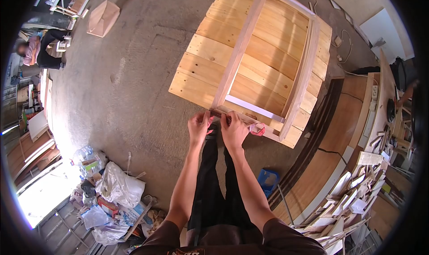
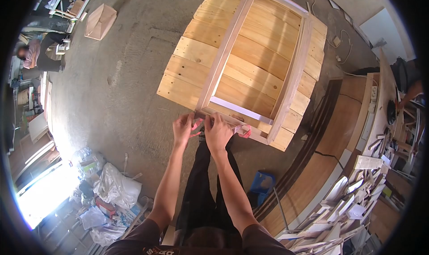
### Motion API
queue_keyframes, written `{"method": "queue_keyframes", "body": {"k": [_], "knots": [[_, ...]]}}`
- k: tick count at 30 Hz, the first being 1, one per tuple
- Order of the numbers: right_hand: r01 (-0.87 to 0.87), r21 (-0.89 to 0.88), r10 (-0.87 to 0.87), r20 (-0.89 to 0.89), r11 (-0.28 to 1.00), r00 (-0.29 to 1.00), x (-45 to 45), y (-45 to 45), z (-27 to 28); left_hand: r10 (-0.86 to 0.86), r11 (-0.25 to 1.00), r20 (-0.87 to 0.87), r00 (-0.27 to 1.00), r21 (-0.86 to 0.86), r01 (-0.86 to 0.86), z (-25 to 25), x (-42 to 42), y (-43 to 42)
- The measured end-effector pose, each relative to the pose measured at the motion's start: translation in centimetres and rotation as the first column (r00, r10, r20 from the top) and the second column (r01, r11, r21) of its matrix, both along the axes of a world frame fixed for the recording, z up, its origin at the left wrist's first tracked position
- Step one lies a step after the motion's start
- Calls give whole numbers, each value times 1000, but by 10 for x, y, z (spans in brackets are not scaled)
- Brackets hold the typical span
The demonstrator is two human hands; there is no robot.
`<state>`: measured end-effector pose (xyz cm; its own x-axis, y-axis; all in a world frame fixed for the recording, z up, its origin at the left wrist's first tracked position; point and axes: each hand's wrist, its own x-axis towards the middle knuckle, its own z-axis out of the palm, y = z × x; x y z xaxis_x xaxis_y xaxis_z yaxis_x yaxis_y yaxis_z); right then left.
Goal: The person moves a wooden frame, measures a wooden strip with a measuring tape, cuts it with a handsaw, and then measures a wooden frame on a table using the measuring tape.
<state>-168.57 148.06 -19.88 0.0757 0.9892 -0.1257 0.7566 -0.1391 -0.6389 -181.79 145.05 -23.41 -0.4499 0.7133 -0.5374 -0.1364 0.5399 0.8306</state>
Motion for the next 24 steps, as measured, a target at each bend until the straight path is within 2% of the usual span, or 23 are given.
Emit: {"method": "queue_keyframes", "body": {"k": [3, 7, 9, 10, 16, 18, 24], "knots": [[7, -23, -7, -11, 1000, 1000, -1, 1, 1, 54, 998, -69, 996, -8, -55, 9, 8, 0], [9, -11, -9, -20, 1000, 1000, -1, 1, 3, 99, 995, -52, 994, -5, -99, 10, 13, 3], [8, -13, -8, -21, 1000, 1000, -1, 0, 3, 130, 983, -2, 991, 130, -129, 7, 13, 3], [0, 1, 0, -9, 1000, 1000, -1, 0, 2, 131, 983, -3, 991, 128, -129, 8, 12, 3], [-30, 113, 28, 23, 993, 999, -1, -2, -8, 172, 984, 105, 980, 37, -177, 14, 6, 7], [-38, 126, 36, 16, 991, 999, 0, -2, -9, 168, 984, 150, 974, -76, -158, 15, 1, 8], [-46, 17, 46, 23, 999, 999, 5, 2, -3, 200, 979, 257, 945, -98, -180, 17, -1, 7]]}}
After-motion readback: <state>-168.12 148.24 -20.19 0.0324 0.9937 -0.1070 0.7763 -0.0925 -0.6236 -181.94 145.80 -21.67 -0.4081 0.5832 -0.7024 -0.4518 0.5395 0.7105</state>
